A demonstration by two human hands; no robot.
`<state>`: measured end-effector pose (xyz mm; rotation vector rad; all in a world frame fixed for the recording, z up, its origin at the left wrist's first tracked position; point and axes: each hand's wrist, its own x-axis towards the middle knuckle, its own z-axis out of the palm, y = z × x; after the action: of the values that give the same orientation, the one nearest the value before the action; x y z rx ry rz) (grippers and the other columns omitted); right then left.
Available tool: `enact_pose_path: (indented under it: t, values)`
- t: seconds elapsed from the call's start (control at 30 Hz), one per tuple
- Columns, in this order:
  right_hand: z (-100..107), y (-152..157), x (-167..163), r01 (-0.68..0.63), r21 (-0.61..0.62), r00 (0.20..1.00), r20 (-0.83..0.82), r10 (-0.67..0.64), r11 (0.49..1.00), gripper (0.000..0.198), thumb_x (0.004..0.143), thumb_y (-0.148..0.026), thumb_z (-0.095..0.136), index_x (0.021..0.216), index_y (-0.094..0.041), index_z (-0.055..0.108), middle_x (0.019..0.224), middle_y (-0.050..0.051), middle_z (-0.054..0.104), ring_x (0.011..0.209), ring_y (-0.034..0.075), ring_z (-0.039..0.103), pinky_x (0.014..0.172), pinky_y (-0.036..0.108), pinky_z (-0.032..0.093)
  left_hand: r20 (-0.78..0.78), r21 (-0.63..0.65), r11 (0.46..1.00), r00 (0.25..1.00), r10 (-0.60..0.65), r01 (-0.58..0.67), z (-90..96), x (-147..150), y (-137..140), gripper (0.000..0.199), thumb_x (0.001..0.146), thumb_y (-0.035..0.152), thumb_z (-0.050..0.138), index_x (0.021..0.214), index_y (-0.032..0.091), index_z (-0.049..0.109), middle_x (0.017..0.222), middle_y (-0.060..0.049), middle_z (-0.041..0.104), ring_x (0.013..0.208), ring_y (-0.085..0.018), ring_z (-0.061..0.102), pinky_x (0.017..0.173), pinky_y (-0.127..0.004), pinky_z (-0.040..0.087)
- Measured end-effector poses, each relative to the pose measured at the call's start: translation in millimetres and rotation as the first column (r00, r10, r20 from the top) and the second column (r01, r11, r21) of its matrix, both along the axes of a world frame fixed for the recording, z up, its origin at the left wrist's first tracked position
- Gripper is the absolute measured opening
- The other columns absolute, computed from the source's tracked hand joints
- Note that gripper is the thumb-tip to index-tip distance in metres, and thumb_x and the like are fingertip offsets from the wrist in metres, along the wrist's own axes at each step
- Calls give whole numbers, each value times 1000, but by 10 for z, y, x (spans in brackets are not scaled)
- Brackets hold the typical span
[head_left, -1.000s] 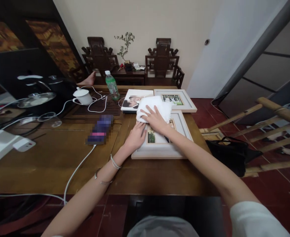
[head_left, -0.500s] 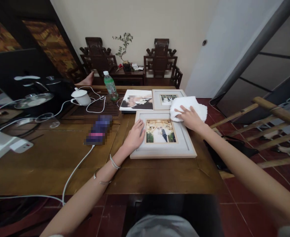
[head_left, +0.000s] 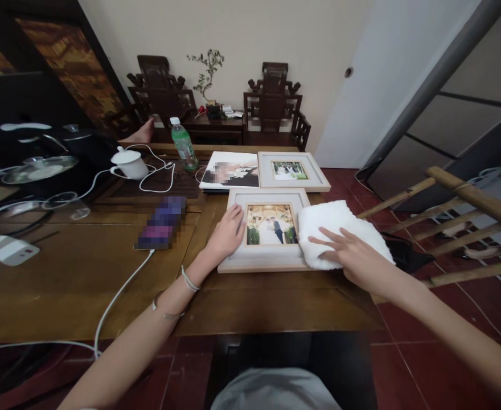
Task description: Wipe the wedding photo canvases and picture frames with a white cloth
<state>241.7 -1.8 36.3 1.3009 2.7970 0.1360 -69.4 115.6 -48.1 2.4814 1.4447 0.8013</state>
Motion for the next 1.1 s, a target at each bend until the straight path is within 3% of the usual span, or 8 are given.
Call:
enact_pose_path:
  t: [0.1,0.3,0.4,0.5,0.67,0.83,0.97,1.1]
  values:
    - [9,238,-39,23,19,999,23,-24,1000,66,54,9,38,106,-22,66,141,3,45,135,30,31,101,56,34,-12,16,1000,1000,-19,19,2,-7,7,39,92,25,37,125,10,51,139,-16,46,136,-25,32,109,-47,34]
    - [22,1119,-128,75,112,995,64,-83,991,56,63,8,39,104,-18,67,133,11,54,129,28,40,94,48,40,15,20,999,999,-40,40,-7,-21,18,39,92,27,37,124,11,52,137,-17,48,135,-27,34,108,-48,35]
    - [15,1317,-138,107,142,991,65,-117,984,54,64,7,39,104,-17,67,128,14,57,127,28,44,92,45,41,27,11,1000,999,-19,18,-2,-16,6,40,92,28,36,124,10,52,137,-17,48,135,-27,34,108,-47,35]
    - [-13,1159,-130,96,130,994,46,-102,987,57,61,8,39,105,-17,67,133,11,54,131,29,37,96,48,39,23,-3,1000,1000,-1,1,13,-3,-14,42,92,28,36,126,6,50,139,-19,45,135,-27,33,109,-45,33]
    - [31,400,-47,21,-16,1000,8,-21,1000,64,55,7,40,106,-20,67,138,5,49,137,28,28,105,53,30,-7,-24,1000,1000,20,-20,21,14,-25,43,92,28,36,129,7,47,141,-18,42,137,-26,30,109,-43,34]
    - [231,-121,-62,64,-183,996,-48,-74,981,64,52,6,40,98,-27,70,133,4,54,132,24,38,105,43,35,-36,-12,999,999,34,-34,15,22,-28,44,93,28,34,128,6,47,141,-19,42,137,-26,30,108,-45,35]
    - [254,-29,-181,111,-178,993,-26,-117,978,61,54,6,41,98,-25,70,133,6,54,127,26,45,100,42,40,-26,-3,1000,1000,16,-16,31,20,-34,42,92,27,35,128,8,48,140,-18,44,136,-26,31,109,-44,34]
    - [109,433,-222,140,-61,990,-1,-140,988,63,55,6,40,105,-21,67,137,9,50,131,29,38,100,48,39,-12,-10,1000,1000,-7,7,47,12,-31,43,92,27,34,128,8,47,141,-19,43,136,-28,31,109,-47,34]
